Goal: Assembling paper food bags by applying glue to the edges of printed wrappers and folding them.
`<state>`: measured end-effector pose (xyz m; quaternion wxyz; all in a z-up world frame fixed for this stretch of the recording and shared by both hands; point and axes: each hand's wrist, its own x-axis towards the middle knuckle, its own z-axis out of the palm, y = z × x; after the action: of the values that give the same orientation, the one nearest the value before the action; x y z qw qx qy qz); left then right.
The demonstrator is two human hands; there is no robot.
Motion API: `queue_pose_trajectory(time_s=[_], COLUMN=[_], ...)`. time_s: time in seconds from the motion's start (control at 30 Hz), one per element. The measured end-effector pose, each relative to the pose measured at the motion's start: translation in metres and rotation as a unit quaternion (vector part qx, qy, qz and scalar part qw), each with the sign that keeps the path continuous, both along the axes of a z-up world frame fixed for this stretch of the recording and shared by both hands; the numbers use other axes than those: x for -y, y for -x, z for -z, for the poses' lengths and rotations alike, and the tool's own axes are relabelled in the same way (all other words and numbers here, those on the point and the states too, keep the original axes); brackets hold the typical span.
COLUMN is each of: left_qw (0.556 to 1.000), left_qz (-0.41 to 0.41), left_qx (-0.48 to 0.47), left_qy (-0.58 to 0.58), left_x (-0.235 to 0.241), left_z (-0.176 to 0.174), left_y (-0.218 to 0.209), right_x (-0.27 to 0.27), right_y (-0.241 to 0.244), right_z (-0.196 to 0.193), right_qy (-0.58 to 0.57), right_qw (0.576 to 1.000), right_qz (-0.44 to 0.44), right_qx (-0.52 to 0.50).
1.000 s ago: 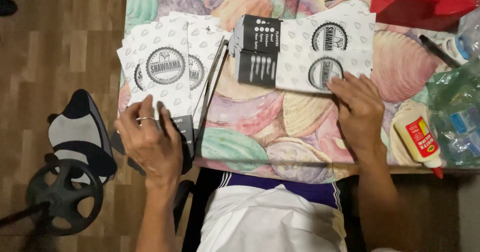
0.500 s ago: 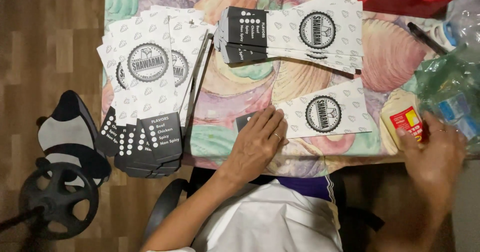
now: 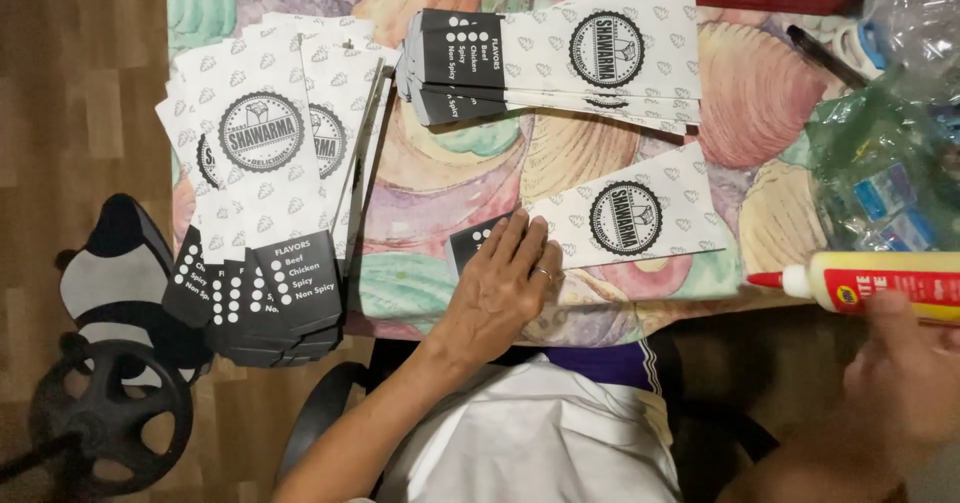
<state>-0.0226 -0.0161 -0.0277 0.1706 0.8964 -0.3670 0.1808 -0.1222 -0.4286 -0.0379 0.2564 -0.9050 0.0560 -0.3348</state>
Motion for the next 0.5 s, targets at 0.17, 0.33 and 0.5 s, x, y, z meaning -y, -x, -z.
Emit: queue_pose_trajectory(time_s=[0.17, 0.33, 0.5], left_qw=[0.998, 0.997, 0.984], left_qz=[0.018, 0.007, -0.01], left_qx=[-0.058, -0.063, -0.16], left_qy=[-0.026, 0.038, 0.074], left_x=[-0.003, -0.006, -0.013], left_z=[0.005, -0.012, -0.024], left_y=[-0.003, -0.018, -0.029], right_x=[-0.072, -0.126, -0.115], right_y=[-0.04, -0.051, -0.057], right_z=[-0.026, -0.019, 0.016], right_qy=[-0.118, -0.252, -0.279], right_qw=[0.993, 0.965, 0.958], right_qz=[0.016, -0.065, -0.066], right_qx=[0.017, 0.005, 0.018])
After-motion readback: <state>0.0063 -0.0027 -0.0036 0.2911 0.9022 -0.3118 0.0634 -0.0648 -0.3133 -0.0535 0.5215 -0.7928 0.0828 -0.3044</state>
